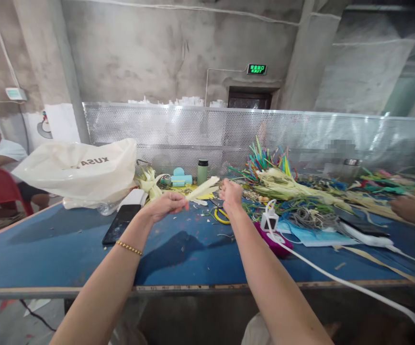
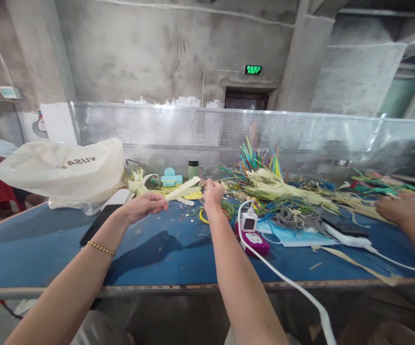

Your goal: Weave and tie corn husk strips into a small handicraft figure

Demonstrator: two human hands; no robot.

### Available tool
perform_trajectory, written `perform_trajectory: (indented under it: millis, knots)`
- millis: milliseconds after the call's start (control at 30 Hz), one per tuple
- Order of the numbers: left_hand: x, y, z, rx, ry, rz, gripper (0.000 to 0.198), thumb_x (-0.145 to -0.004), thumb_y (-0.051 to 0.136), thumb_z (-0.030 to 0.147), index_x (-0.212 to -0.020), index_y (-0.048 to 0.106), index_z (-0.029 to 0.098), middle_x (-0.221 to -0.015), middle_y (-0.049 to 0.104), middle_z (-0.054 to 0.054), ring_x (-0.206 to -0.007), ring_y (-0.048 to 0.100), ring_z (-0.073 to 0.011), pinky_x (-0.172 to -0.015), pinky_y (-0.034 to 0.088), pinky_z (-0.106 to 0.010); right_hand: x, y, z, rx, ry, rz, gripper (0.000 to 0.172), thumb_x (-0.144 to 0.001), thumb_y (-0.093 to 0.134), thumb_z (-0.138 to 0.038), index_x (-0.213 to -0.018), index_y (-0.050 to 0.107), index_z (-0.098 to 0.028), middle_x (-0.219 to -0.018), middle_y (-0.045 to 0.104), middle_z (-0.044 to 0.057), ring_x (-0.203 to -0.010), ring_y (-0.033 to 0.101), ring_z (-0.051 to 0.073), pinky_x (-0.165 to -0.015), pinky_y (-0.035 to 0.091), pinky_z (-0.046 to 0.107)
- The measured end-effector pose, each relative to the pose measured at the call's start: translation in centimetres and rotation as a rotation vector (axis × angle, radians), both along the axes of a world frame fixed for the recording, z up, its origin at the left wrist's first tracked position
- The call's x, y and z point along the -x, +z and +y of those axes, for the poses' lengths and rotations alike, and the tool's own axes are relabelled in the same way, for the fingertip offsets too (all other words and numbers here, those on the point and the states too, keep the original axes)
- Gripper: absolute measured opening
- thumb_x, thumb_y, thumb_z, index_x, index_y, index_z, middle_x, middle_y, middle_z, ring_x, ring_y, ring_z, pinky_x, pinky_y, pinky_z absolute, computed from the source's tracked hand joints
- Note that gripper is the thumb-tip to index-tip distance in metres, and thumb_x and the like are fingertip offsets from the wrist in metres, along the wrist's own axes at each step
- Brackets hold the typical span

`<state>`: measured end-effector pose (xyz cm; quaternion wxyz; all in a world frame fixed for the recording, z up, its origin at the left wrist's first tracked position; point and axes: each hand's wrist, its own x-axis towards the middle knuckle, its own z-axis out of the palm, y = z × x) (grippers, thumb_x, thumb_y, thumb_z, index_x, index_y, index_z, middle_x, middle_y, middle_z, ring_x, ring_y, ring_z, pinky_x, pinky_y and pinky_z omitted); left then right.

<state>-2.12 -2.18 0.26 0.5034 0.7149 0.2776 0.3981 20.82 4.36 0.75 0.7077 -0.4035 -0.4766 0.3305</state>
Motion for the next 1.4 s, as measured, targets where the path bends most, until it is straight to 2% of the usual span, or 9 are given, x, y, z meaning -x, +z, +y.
perform_trajectory:
  millis: [100,200,300,467,567,633,767,1000,1400]
  knots:
    - [0.1,0.4,0.3,-0.006,0.047,-0.409,0.022,-0.078,0.071,0.036,-0.078,0.07,0.014,-0.049,0.042,0.004,-0.044,0.031,-0.0057,-0.046,0.028,-0.02,0.3,-0.1,-0.5,0.053,-0.028,0.061,0.03,-0.078,0.061,-0.041,-0.061,0.047,-0.02,-0.044,0.035,-0.009,-0.035,0.025,0.005,-0.033,0.022,0.02]
    - [-1.1,0.2,0.6,0.049,0.071,-0.657,0.021,-0.076,0.073,0.028,-0.091,0.07,0.014,-0.06,0.051,0.002,-0.05,0.042,-0.0059,-0.052,0.037,-0.02,2.2,-0.1,-2.0,0.02,0.252,-0.089,0.026,-0.073,0.066,-0.04,-0.069,0.058,-0.016,-0.053,0.048,-0.005,-0.037,0.033,0.005,-0.033,0.025,0.02]
    - [-2.3,-0.5,0.9,0.096,0.087,-0.609,0.023,-0.074,0.073,0.021,-0.096,0.07,0.012,-0.072,0.06,-0.002,-0.061,0.053,-0.009,-0.06,0.043,-0.023,4.1,0.0,-3.5,-0.039,0.373,-0.252,0.035,-0.076,0.062,-0.05,-0.076,0.064,-0.014,-0.061,0.057,-0.001,-0.042,0.042,0.007,-0.036,0.032,0.021]
    - [-3.2,-1.7,1.1,0.04,0.097,-0.517,0.016,-0.074,0.073,0.022,-0.086,0.072,0.012,-0.072,0.063,-0.005,-0.065,0.055,-0.0123,-0.061,0.043,-0.024,4.3,-0.1,-4.4,-0.166,0.257,-0.577,0.039,-0.082,0.058,-0.05,-0.09,0.071,-0.015,-0.069,0.064,0.002,-0.055,0.051,0.011,-0.048,0.039,0.021]
    - [-3.3,-1.9,0.8,0.043,0.082,-0.498,0.018,-0.071,0.076,0.023,-0.085,0.073,0.012,-0.074,0.065,-0.007,-0.067,0.056,-0.0142,-0.06,0.043,-0.025,3.7,-0.1,-4.3,-0.185,0.242,-0.587,0.038,-0.083,0.057,-0.045,-0.101,0.07,-0.014,-0.082,0.068,0.006,-0.063,0.056,0.013,-0.05,0.043,0.021]
    - [-3.2,-1.8,0.6,0.053,0.051,-0.49,0.019,-0.07,0.077,0.023,-0.084,0.073,0.012,-0.075,0.065,-0.007,-0.068,0.056,-0.0142,-0.06,0.043,-0.025,3.5,-0.1,-4.4,-0.132,0.347,-0.542,0.04,-0.084,0.055,-0.045,-0.105,0.069,-0.014,-0.081,0.067,0.006,-0.06,0.057,0.013,-0.047,0.043,0.021]
    - [-2.8,-1.7,0.6,0.167,0.045,-0.436,0.022,-0.071,0.078,0.026,-0.087,0.071,0.012,-0.07,0.063,-0.003,-0.059,0.051,-0.009,-0.055,0.04,-0.022,3.1,0.1,-4.7,-0.025,0.553,-0.475,0.037,-0.081,0.059,-0.048,-0.095,0.068,-0.015,-0.065,0.061,0.001,-0.045,0.05,0.01,-0.038,0.037,0.02]
    - [-2.7,-2.0,1.2,0.263,0.033,-0.413,0.022,-0.063,0.082,0.02,-0.076,0.066,0.012,-0.071,0.062,-0.001,-0.066,0.056,-0.0093,-0.06,0.043,-0.021,2.3,0.4,-5.2,-0.013,0.535,-0.481,0.029,-0.07,0.072,-0.042,-0.074,0.061,-0.016,-0.053,0.05,-0.005,-0.04,0.041,0.006,-0.035,0.031,0.019]
    - [-2.6,-2.4,1.4,0.141,0.061,-0.519,0.018,-0.065,0.08,0.02,-0.072,0.065,0.012,-0.067,0.061,-0.002,-0.064,0.056,-0.0125,-0.061,0.044,-0.027,2.3,-0.4,-4.3,0.032,0.509,-0.636,0.033,-0.073,0.068,-0.046,-0.065,0.054,-0.017,-0.049,0.048,-0.006,-0.038,0.035,0.005,-0.037,0.026,0.019]
